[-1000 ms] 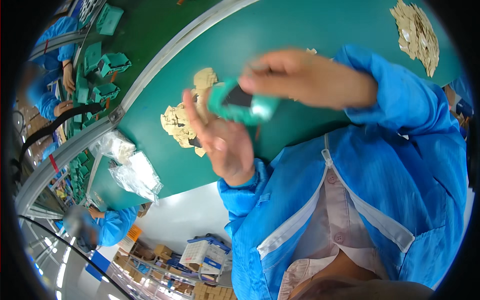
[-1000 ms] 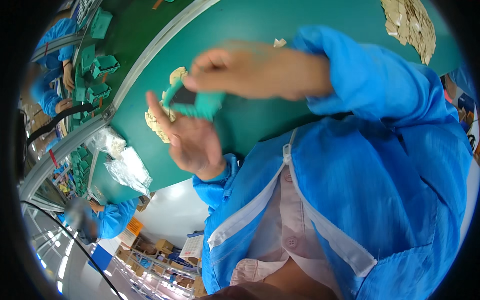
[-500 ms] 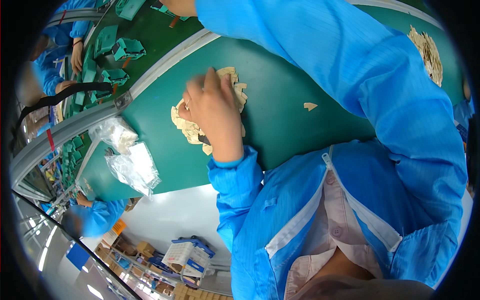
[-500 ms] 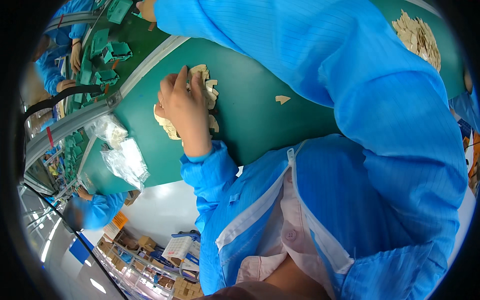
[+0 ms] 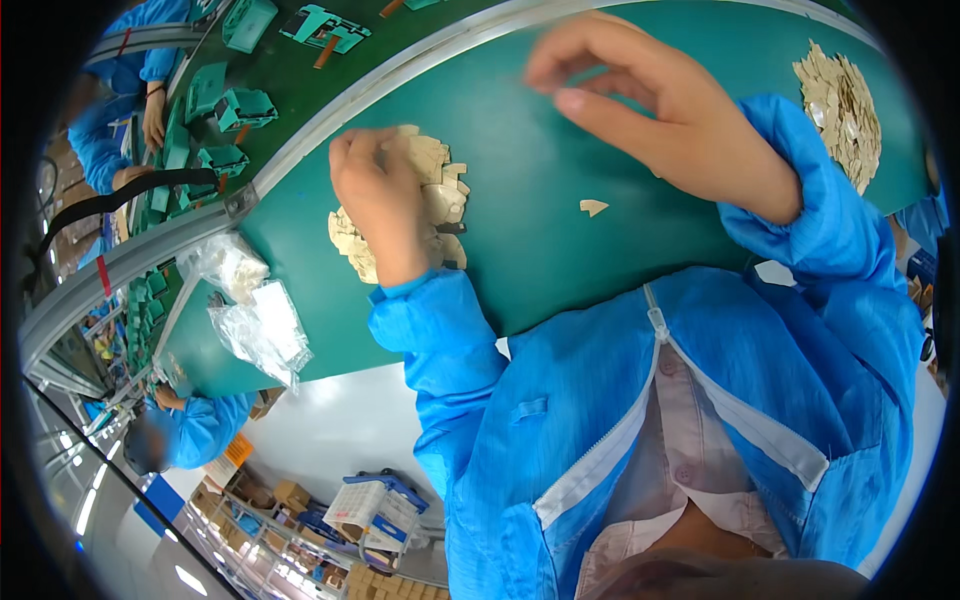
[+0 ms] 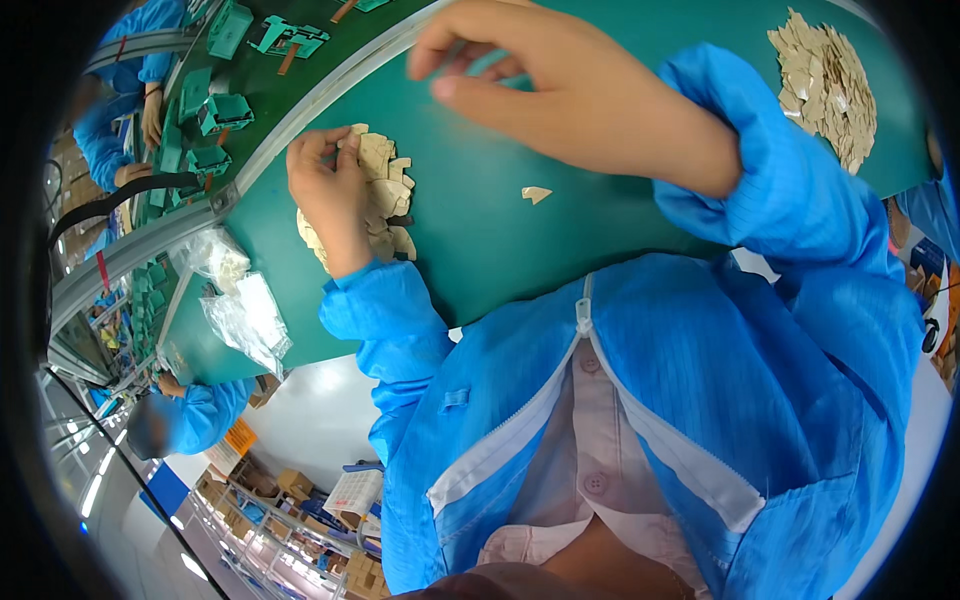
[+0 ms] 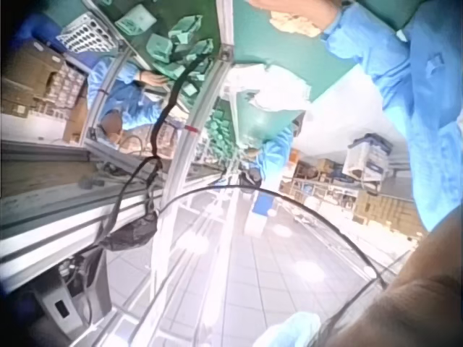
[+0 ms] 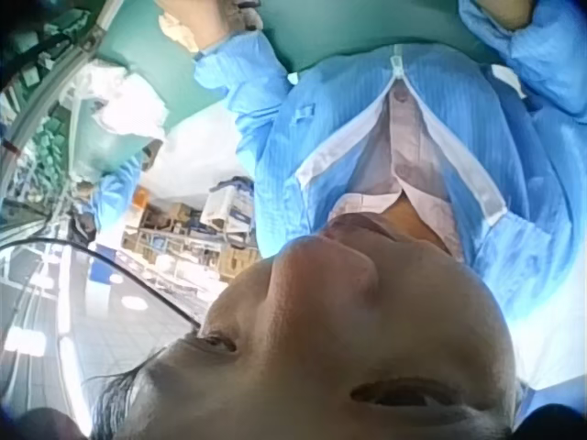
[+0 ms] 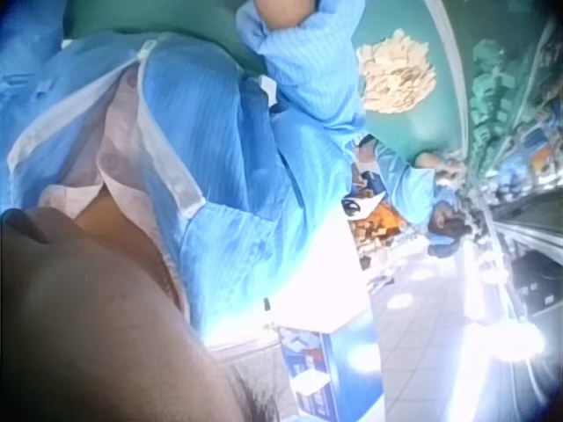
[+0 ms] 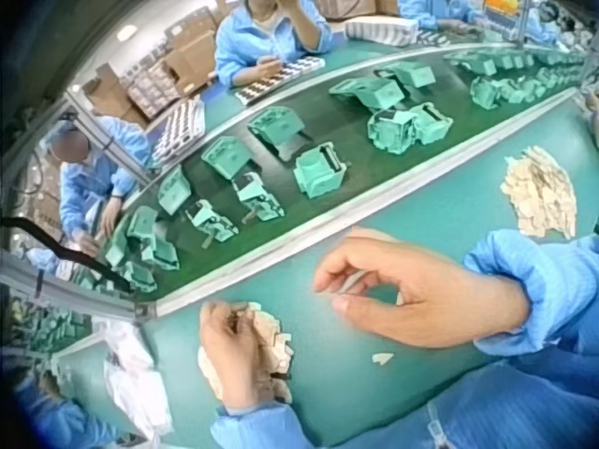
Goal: The person removes a black component from a plastic bag, peels the backing from an adhesive strip, and presses the strip onto the component. They then press the component into a green plastic housing and repeat the process.
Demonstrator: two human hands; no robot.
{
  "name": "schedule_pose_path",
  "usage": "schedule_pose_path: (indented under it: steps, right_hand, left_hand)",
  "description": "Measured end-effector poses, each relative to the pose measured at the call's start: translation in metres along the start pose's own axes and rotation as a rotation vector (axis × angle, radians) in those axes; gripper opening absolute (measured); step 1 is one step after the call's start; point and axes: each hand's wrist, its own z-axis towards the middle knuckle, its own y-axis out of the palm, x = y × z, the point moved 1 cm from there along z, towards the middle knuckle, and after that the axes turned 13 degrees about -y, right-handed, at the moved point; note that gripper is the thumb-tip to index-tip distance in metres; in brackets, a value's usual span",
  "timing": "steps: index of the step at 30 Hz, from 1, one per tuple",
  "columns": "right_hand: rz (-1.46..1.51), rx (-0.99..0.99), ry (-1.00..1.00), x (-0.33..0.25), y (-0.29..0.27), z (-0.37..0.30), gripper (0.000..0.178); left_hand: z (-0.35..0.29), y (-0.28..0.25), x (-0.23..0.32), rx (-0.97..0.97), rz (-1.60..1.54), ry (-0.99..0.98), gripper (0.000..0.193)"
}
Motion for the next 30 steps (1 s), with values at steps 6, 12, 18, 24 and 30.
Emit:
schedule_pose_path:
  steps: [6, 12, 18, 24, 30]
  right_hand:
    - [0.203, 0.077, 0.171, 0.014, 0.000, -0.046, 0.018]
    - [0.312, 0.021, 0.219, 0.017, 0.028, -0.058, 0.017]
    - [0.324, -0.053, 0.251, 0.027, 0.050, -0.059, 0.015]
    - [0.317, -0.094, 0.253, 0.022, 0.056, -0.051, 0.014]
    - [0.261, -0.070, 0.203, 0.022, 0.057, -0.051, 0.012]
  left_hand:
    - [0.007, -0.008, -0.001, 0.001, 0.188, 0.051, 0.012]
    - [-0.027, -0.041, 0.008, -0.061, 0.151, 0.101, 0.017]
    - [-0.057, -0.041, 0.002, -0.124, 0.163, -0.054, 0.023]
    - [-0.067, -0.057, 0.004, -0.149, -0.098, -0.274, 0.012]
    - [-0.078, -0.067, 0.021, -0.080, -0.059, -0.307, 0.018]
